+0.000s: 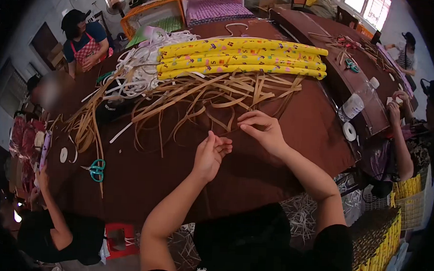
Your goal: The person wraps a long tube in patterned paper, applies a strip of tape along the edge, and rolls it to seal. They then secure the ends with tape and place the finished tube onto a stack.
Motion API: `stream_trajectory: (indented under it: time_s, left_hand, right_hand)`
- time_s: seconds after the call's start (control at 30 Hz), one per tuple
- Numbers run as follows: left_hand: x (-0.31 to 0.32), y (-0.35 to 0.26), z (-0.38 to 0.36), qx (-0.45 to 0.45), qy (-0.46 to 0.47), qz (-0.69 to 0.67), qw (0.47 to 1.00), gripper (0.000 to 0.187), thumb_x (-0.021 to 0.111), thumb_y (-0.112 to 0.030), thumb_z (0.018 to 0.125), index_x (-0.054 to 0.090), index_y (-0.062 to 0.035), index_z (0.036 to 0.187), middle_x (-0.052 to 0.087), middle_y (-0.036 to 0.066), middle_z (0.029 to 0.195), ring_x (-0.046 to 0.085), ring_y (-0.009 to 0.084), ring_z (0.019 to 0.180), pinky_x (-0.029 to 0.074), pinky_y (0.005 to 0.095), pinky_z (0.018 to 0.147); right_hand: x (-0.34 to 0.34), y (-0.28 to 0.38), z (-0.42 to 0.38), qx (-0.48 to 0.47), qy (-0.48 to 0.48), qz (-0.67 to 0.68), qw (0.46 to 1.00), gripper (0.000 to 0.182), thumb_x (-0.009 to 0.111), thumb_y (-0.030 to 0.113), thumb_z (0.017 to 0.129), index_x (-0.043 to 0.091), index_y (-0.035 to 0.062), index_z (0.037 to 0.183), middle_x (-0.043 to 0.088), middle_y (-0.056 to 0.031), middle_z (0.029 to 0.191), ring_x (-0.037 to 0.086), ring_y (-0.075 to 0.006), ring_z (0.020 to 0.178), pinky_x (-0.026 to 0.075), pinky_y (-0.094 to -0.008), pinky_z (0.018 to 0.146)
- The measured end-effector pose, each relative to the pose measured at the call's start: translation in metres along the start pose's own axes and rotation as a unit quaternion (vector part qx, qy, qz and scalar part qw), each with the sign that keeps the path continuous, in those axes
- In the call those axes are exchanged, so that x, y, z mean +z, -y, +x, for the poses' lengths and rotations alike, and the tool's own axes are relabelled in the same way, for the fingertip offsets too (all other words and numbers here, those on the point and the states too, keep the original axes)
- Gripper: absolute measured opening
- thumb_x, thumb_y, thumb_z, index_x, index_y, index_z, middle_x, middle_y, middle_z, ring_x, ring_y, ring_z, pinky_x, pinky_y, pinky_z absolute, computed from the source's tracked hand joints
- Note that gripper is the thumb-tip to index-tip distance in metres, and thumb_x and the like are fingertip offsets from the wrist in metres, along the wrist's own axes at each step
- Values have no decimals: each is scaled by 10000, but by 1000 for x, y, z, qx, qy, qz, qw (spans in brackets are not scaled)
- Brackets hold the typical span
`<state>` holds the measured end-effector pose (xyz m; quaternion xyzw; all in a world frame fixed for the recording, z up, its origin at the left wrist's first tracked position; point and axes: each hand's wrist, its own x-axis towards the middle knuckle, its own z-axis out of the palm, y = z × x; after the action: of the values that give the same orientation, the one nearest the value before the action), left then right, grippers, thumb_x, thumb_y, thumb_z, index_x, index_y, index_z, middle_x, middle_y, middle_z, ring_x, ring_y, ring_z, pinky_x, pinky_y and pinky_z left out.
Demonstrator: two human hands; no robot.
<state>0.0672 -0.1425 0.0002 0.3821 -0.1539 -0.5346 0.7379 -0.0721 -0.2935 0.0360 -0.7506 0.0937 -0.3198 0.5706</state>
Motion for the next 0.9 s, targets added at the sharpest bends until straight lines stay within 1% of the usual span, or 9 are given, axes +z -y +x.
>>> stream_trajectory:
  time_s: [0.13, 0.23, 0.3, 0.4, 0.5, 0.63, 0.73, 0.8, 0.9]
  left_hand:
    - [8, 1, -1, 10, 28, 103, 994, 535, 284, -436, 1052, 500, -59, 740, 619, 114, 883, 581, 204, 828, 491, 350, 821]
    - [13, 4, -2, 25, 31, 179, 983, 536, 286, -424, 1055, 534, -46, 767, 618, 114, 875, 584, 199, 805, 498, 348, 802]
    - [10, 13, -1, 54, 48, 184, 980, 532, 294, -410, 1057, 573, -23, 822, 624, 114, 870, 590, 195, 795, 499, 343, 784]
    - [9, 15, -4, 90, 93, 327, 936, 474, 343, -335, 1062, 623, -3, 871, 639, 85, 859, 595, 162, 816, 483, 307, 796]
    - [10, 16, -3, 96, 111, 391, 909, 454, 361, -315, 1060, 634, -4, 873, 636, 69, 842, 593, 147, 805, 481, 295, 792]
    - [10, 17, -4, 125, 118, 394, 903, 457, 382, -322, 1054, 635, 15, 879, 637, 75, 822, 603, 158, 789, 491, 302, 765]
    - [11, 14, -4, 137, 130, 396, 899, 461, 388, -325, 1052, 637, 19, 874, 637, 83, 826, 606, 168, 792, 491, 301, 762]
    - [9, 17, -3, 131, 132, 401, 897, 454, 389, -324, 1051, 638, 13, 877, 625, 82, 823, 599, 169, 785, 485, 302, 749]
    - [9, 18, -3, 136, 131, 407, 893, 441, 394, -314, 1050, 636, 13, 879, 618, 87, 827, 595, 172, 781, 482, 303, 742]
  right_hand:
    - [-36, -5, 50, -187, -65, -384, 902, 74, 739, 117, 803, 709, 50, 800, 657, -98, 805, 609, -264, 766, 498, -358, 699]
    - [-69, -10, 105, -217, -123, -487, 837, 189, 735, 146, 797, 630, 28, 696, 595, -101, 689, 550, -303, 666, 455, -404, 614]
    - [-89, -22, 144, -260, -161, -498, 811, 272, 707, 181, 832, 587, 17, 651, 592, -95, 675, 562, -311, 709, 454, -425, 686]
    - [-106, -47, 193, -258, -214, -559, 758, 166, 575, 179, 923, 558, 22, 872, 623, -121, 926, 550, -320, 980, 369, -485, 929]
    - [-117, -60, 219, -227, -172, -657, 698, 208, 519, 102, 922, 496, 41, 1119, 557, -146, 1161, 498, -332, 1130, 334, -505, 995]
    - [-125, -68, 236, -19, -30, -763, 646, 600, 592, 163, 882, 357, 116, 1431, 434, -106, 1429, 330, -277, 1386, 179, -500, 1159]
    - [-133, -72, 246, 119, 22, -791, 600, 624, 610, 196, 884, 352, 128, 1448, 422, -94, 1455, 346, -264, 1387, 175, -510, 1164]
    - [-141, -83, 252, 129, 3, -751, 647, 537, 613, 185, 885, 437, 116, 1387, 483, -85, 1390, 433, -264, 1318, 240, -529, 1133]
    - [-147, -91, 262, 72, 22, -803, 592, 479, 641, 169, 857, 503, 117, 1313, 542, -84, 1285, 502, -263, 1228, 320, -529, 1080]
